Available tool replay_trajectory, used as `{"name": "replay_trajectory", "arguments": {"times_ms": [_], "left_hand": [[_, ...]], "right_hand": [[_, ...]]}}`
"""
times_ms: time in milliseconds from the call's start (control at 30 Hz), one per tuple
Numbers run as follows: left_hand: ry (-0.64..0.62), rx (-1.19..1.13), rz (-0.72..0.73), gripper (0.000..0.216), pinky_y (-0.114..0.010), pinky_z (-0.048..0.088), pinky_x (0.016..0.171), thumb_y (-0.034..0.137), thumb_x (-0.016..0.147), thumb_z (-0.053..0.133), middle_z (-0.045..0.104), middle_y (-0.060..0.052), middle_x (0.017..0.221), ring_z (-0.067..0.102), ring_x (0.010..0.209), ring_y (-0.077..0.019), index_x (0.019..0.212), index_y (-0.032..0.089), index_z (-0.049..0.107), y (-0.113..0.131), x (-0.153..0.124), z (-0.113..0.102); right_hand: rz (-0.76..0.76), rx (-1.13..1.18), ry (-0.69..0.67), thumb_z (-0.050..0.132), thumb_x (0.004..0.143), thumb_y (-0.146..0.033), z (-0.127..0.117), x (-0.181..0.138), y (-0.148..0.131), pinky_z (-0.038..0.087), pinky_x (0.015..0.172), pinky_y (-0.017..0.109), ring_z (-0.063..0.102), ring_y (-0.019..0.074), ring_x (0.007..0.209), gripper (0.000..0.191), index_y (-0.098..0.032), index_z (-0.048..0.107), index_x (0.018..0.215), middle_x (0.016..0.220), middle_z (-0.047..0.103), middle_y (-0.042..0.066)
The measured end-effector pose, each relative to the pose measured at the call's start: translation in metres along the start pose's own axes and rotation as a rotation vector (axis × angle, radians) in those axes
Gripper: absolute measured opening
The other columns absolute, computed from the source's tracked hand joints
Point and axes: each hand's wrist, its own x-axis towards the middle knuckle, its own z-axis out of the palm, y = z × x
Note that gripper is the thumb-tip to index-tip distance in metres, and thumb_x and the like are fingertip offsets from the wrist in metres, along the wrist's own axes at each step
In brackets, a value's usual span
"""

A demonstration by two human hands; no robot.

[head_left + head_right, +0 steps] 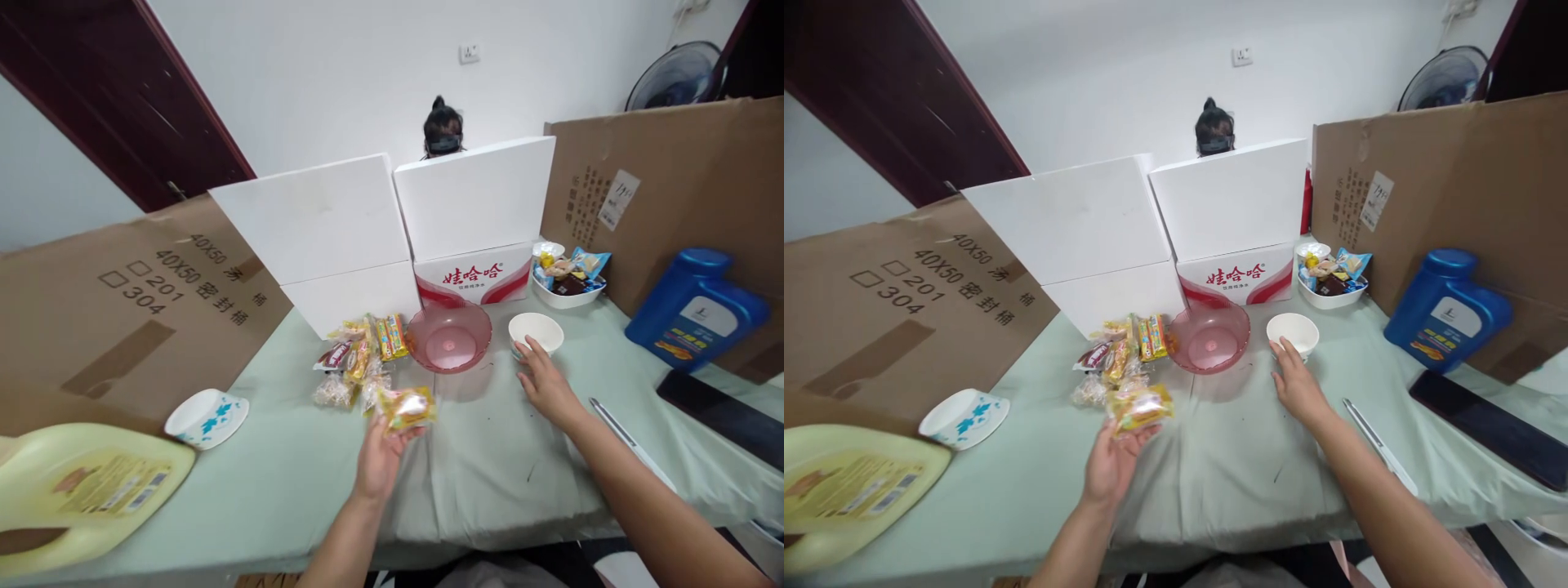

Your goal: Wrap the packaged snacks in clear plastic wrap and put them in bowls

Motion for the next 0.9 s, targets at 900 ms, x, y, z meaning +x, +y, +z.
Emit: {"name": "replay_trajectory", "arguments": {"times_ms": [900], "left_hand": [[-0.676,0.929,0.413,0.057,-0.048,0.043,0.104,0.007,0.078,0.050,0.058,-0.010,0.126,0.055,0.116,-0.0266,0.133,0.022,0.050,-0.052,0.053,0.043]], "right_hand": [[-0.235,-0.085,-0.342,0.038,0.094,-0.012,-0.025,-0.045,-0.072,0.055,0.083,0.034,0.063,0.0202,0.098,0.041,-0.026,0.055,0.129,0.110,0.061,0.010]]}}
